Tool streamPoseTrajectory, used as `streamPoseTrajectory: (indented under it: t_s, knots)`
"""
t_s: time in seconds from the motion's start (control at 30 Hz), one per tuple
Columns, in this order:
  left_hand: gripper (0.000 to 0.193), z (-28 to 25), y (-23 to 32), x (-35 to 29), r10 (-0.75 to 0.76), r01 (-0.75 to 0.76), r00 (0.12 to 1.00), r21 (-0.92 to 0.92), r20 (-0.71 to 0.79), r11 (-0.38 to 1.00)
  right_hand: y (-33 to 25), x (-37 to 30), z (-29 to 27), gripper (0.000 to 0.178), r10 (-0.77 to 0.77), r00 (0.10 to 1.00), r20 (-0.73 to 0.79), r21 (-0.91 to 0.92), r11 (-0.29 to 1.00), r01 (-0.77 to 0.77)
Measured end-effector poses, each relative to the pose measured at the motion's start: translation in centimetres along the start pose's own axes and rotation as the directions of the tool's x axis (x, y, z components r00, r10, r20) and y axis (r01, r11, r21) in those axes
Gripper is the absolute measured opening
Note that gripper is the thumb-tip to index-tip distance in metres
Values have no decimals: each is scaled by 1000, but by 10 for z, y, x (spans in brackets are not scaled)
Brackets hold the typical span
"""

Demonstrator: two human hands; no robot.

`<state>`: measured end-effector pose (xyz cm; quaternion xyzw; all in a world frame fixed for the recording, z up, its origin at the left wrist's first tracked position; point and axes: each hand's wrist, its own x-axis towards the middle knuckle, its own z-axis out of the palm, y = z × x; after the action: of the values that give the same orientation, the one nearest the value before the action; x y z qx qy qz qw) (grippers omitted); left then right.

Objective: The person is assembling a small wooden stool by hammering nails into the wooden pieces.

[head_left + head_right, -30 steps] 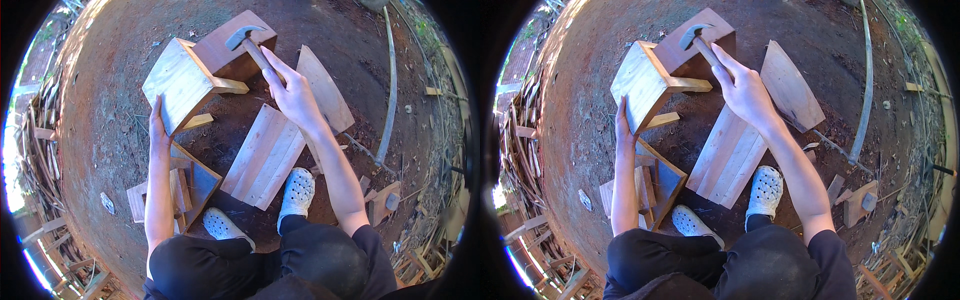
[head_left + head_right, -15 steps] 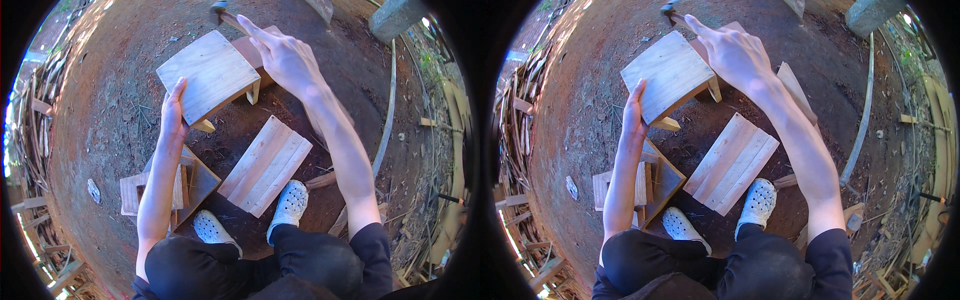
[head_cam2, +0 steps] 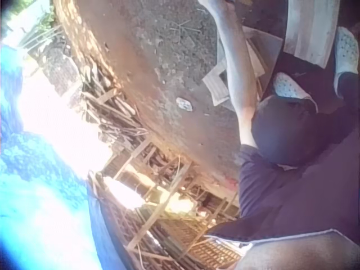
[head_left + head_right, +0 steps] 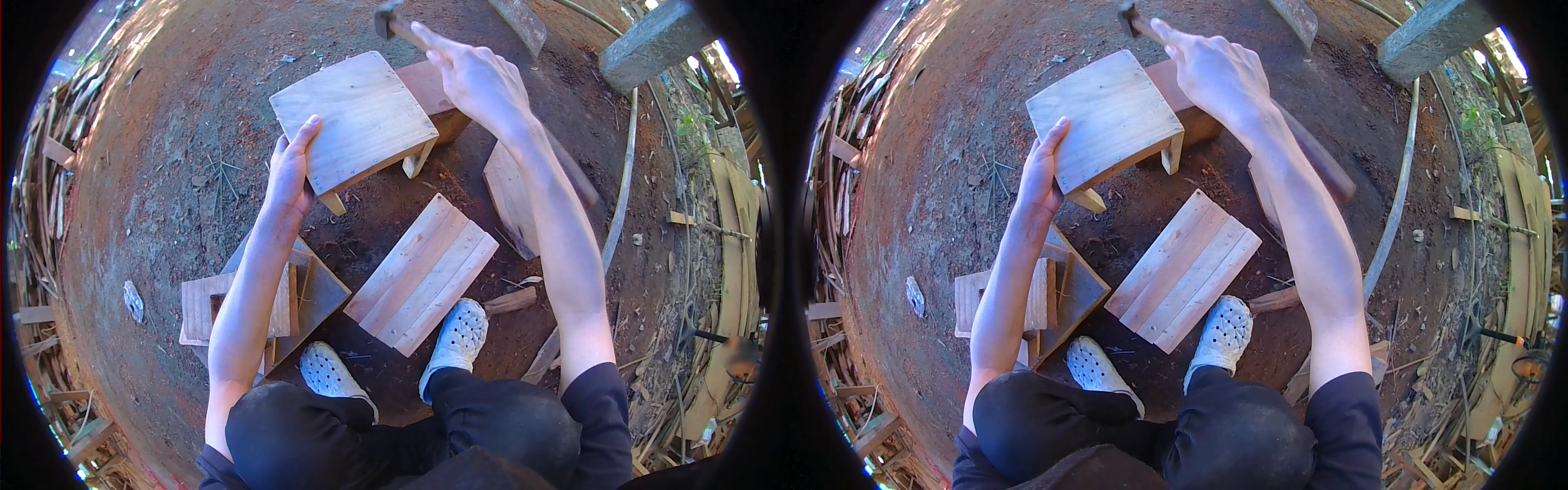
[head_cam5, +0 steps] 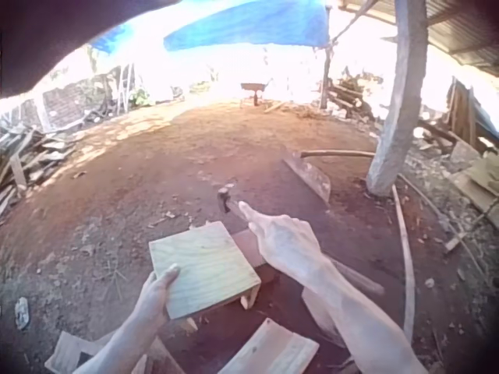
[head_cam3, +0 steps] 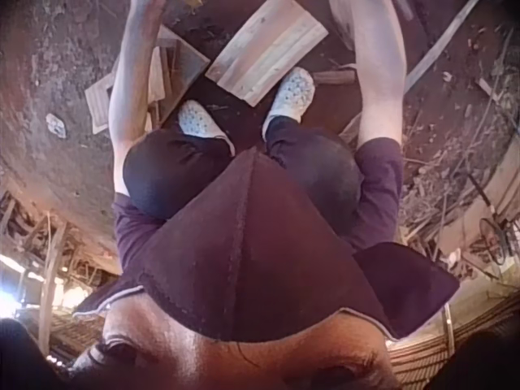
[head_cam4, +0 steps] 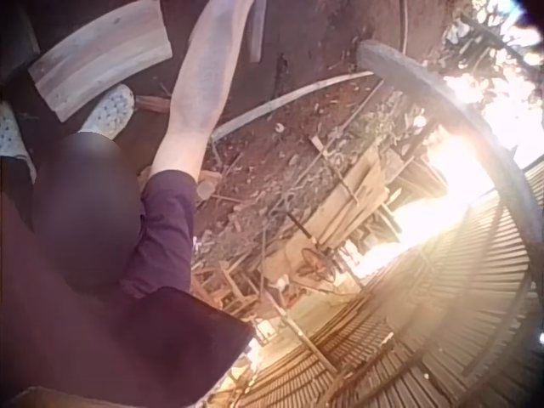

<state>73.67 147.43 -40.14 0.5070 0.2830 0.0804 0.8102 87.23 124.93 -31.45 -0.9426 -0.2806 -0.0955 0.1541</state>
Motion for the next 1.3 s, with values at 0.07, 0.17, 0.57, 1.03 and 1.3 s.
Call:
streamPoseTrajectory:
  t_s: [0.07, 0.17, 0.57, 1.03, 1.3]
  knots:
    - [65, 2, -1, 0, 0, 0, 1000, 6, 9, 1000, 7, 2, 13, 42, -6, 997, -79, 68, 998, 12]
    - [65, 6, -3, 2, -11, 11, 1000, 5, 5, 1000, 16, -2, 24, 42, -68, 996, -65, 49, 996, 71]
    - [63, -34, 23, 1, -11, 12, 1000, -209, 5, 978, 11, -76, -39, 41, 296, 951, -84, 430, 872, -233]
    - [41, 3, 44, -22, 239, -273, 962, -522, -132, 809, 15, -105, -30, 46, 377, 925, -43, 659, 707, -258]
    - [37, 22, -23, -13, 57, -79, 997, -602, -55, 795, 14, -83, -8, 47, 144, 989, 25, 399, 906, -142]
